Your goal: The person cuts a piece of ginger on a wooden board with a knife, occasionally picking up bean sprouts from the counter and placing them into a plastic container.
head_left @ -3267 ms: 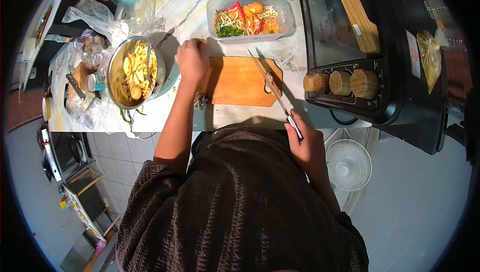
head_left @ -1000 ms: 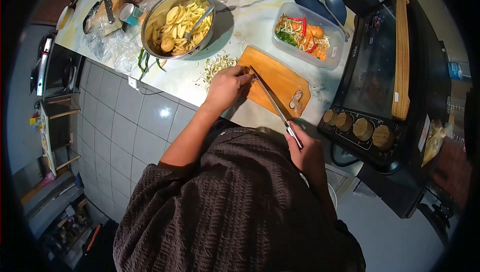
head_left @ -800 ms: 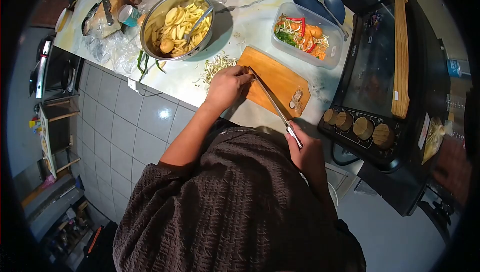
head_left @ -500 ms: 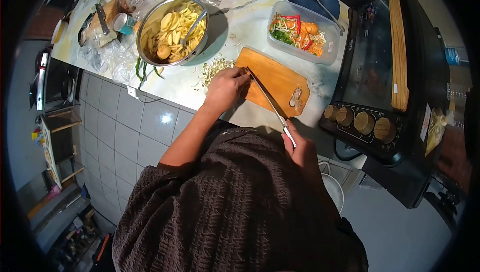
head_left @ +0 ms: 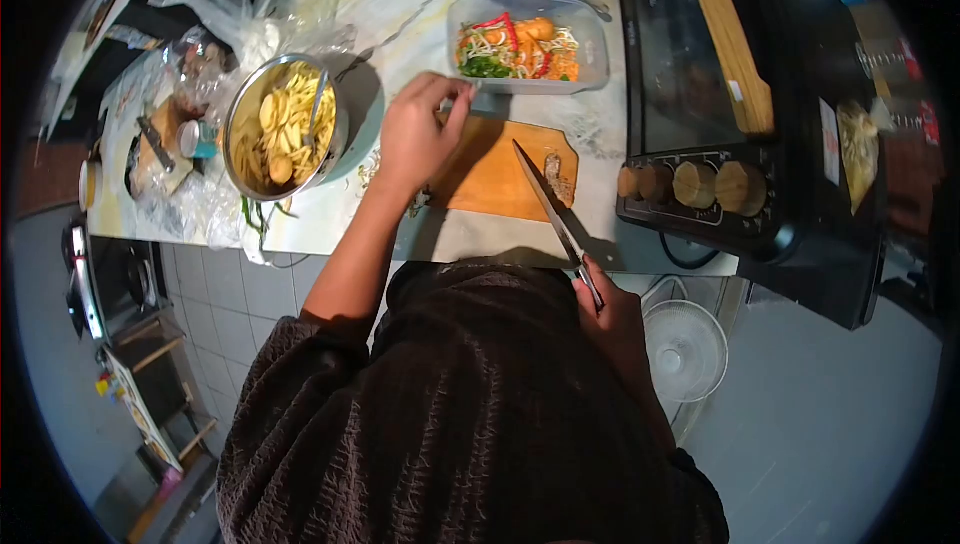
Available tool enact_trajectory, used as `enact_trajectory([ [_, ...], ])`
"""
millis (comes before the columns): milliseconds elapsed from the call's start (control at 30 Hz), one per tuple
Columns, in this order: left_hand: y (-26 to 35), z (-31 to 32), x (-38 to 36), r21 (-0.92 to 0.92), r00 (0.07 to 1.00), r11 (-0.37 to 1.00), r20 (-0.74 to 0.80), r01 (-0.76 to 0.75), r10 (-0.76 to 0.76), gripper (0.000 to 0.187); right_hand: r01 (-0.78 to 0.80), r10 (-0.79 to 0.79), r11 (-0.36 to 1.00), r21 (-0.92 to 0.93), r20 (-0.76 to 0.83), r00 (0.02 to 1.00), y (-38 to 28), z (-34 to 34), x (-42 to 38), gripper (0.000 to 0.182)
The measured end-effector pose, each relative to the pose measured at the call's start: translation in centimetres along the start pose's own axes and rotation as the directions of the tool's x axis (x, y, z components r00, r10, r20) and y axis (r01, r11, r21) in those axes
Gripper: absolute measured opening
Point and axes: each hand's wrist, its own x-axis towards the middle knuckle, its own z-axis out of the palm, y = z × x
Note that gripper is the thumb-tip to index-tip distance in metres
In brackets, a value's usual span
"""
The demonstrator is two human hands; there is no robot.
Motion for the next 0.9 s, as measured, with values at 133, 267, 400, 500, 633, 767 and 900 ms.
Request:
enact_trajectory([
  [133,-0.2,1.8,4.5,0.118,0.992,0.993,-0.123,-0.016,0.031,0.028,-0.077,0.079,0.997,0.025,-0.090,0.993,0.1,-0.3,-1.2,0.038],
  [267,0.4,1.6,5.7,0.058,0.990,0.989,-0.025,0.139,-0.138,0.031,-0.064,0.074,0.995,0.071,-0.158,0.985,0.5,-0.2,-1.6,0.037],
  [400,0.1,0.0,4.0,0.046,0.973,0.972,-0.022,0.229,-0.228,0.024,-0.065,0.074,0.991,0.114,-0.082,0.994,-0.2,-0.6,-0.6,0.036],
  [500,-0.8,-1.6,1.9,0.047,0.950,0.949,-0.043,0.313,-0.311,0.024,-0.016,0.021,0.994,0.112,-0.039,0.999,0.0,-0.3,0.3,0.036],
  [633,-2.0,-3.5,-1.7,0.050,0.916,0.914,-0.027,0.402,-0.401,0.022,0.076,-0.070,0.994,0.085,-0.065,0.995,0.4,0.1,1.7,0.037],
  [767,-2.6,-4.9,-5.2,0.113,0.881,0.879,0.052,0.462,-0.470,0.020,0.092,-0.096,0.986,0.136,0.017,0.995,-0.1,-0.4,3.1,0.035],
  [900,-3.8,-5.3,-8.4,0.260,0.890,0.887,0.155,0.382,-0.429,0.018,0.149,-0.153,0.986,0.072,0.063,0.986,-0.8,-0.5,4.3,0.035],
])
